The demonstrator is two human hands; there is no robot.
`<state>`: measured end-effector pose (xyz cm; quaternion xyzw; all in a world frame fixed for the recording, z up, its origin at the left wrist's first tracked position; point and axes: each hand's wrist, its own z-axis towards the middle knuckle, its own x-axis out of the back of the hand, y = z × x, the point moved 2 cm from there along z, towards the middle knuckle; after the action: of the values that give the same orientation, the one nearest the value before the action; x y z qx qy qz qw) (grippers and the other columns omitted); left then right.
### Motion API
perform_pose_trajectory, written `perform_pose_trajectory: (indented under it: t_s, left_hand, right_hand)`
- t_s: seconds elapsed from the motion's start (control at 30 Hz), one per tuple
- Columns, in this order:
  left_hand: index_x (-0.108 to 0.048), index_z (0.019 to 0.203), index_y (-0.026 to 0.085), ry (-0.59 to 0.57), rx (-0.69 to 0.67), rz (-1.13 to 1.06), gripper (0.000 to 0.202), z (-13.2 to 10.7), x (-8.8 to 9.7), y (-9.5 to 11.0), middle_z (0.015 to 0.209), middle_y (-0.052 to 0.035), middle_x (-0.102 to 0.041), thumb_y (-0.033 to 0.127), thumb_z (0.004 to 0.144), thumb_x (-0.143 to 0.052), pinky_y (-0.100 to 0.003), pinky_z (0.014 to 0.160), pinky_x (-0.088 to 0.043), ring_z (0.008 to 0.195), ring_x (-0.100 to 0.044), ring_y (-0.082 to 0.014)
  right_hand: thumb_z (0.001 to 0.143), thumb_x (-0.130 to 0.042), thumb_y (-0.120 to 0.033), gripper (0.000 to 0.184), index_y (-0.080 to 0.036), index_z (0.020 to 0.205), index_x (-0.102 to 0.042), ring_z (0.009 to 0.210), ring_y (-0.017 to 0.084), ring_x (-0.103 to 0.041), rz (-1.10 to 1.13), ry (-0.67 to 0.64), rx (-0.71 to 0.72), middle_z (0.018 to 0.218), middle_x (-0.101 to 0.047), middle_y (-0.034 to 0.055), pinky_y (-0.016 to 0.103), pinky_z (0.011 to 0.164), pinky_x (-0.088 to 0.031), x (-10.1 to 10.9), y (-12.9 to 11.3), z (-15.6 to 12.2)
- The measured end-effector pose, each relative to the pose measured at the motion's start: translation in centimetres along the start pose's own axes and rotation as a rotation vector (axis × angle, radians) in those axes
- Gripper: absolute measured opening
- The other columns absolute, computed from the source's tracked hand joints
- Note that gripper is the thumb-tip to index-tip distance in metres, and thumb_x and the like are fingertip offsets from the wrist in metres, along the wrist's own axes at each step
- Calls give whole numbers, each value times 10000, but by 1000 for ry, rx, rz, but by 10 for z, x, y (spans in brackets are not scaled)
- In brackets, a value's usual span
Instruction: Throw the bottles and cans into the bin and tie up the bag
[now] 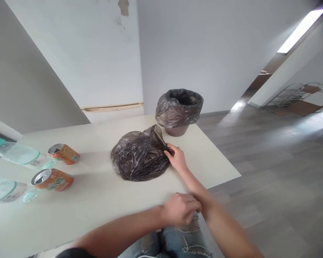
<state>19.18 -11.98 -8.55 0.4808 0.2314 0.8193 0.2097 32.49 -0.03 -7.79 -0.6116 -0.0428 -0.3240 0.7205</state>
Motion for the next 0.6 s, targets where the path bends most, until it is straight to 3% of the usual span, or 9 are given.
perform_pose_trajectory:
  t_s: [0.1, 0.17, 0.2, 0.27, 0.33, 0.4, 0.5, 0.57, 0.6]
  left_hand:
    - [-658, 1035, 219, 523, 141, 105, 303, 6, 51, 2, 876, -41, -717, 23, 908, -465, -298, 739, -537, 816, -693, -194]
    - [-681, 1103, 240, 847, 406, 314, 259, -1, 93, -3, 1046, -91, -718, 79, 963, -535, -390, 922, -549, 1026, -693, -257]
    - [-688, 1194, 246, 931, 566, 439, 269, -8, 113, -7, 1212, -134, -695, 153, 946, -646, -481, 1034, -514, 1188, -649, -327]
    - [-671, 1315, 235, 985, 862, 490, 521, -27, 143, -22, 1411, -194, -617, 239, 816, -817, -630, 1124, -421, 1341, -539, -454]
    - [-723, 1128, 230, 971, 980, 265, 402, -51, 161, -40, 1211, -161, -702, 170, 736, -789, -603, 1072, -450, 1208, -613, -443]
    - [-706, 929, 226, 988, 977, 140, 262, -76, 174, -52, 995, -109, -728, 122, 689, -701, -490, 951, -516, 998, -683, -360]
    - [-647, 970, 231, 1128, 910, 46, 281, -108, 192, -54, 979, -61, -724, 177, 697, -607, -341, 780, -522, 855, -689, -250]
    - [-591, 1018, 238, 1237, 876, -17, 290, -125, 202, -51, 940, -30, -706, 249, 728, -571, -279, 703, -492, 810, -670, -207]
    - [-573, 1016, 238, 1276, 872, -50, 282, -132, 206, -50, 894, -15, -688, 284, 737, -569, -259, 675, -476, 786, -655, -195]
  right_hand:
    - [882, -658, -433, 252, -220, 958, -767, 813, 251, -657, 95, 31, 16, 927, -765, 87, 414, 851, -548, 3, 4, 1]
    - [864, -668, -446, 239, -214, 867, -723, 766, 228, -638, 156, 45, 41, 884, -740, 74, 376, 779, -537, 4, 4, 1]
    - [852, -681, -449, 237, -213, 838, -704, 751, 218, -627, 183, 46, 60, 860, -720, 62, 362, 756, -529, 5, 3, 0]
    - [846, -696, -439, 230, -214, 806, -673, 732, 200, -602, 229, 53, 107, 812, -664, 33, 340, 727, -510, 8, -4, -1]
    - [862, -694, -409, 212, -213, 791, -650, 716, 186, -575, 262, 73, 155, 775, -601, 10, 325, 704, -488, 15, -16, -4]
    - [889, -675, -360, 181, -210, 791, -643, 713, 179, -561, 284, 106, 199, 779, -572, 7, 318, 686, -470, 29, -33, -14]
    - [925, -652, -283, 139, -209, 815, -692, 745, 178, -571, 296, 124, 296, 835, -587, 27, 315, 688, -466, 57, -67, -47]
    - [964, -637, -228, 128, -218, 897, -745, 785, 180, -596, 260, 36, 429, 877, -613, 41, 314, 711, -484, 72, -94, -81]
    - [985, -622, -204, 143, -224, 956, -761, 792, 175, -609, 232, -73, 504, 900, -633, 47, 306, 706, -493, 77, -107, -99]
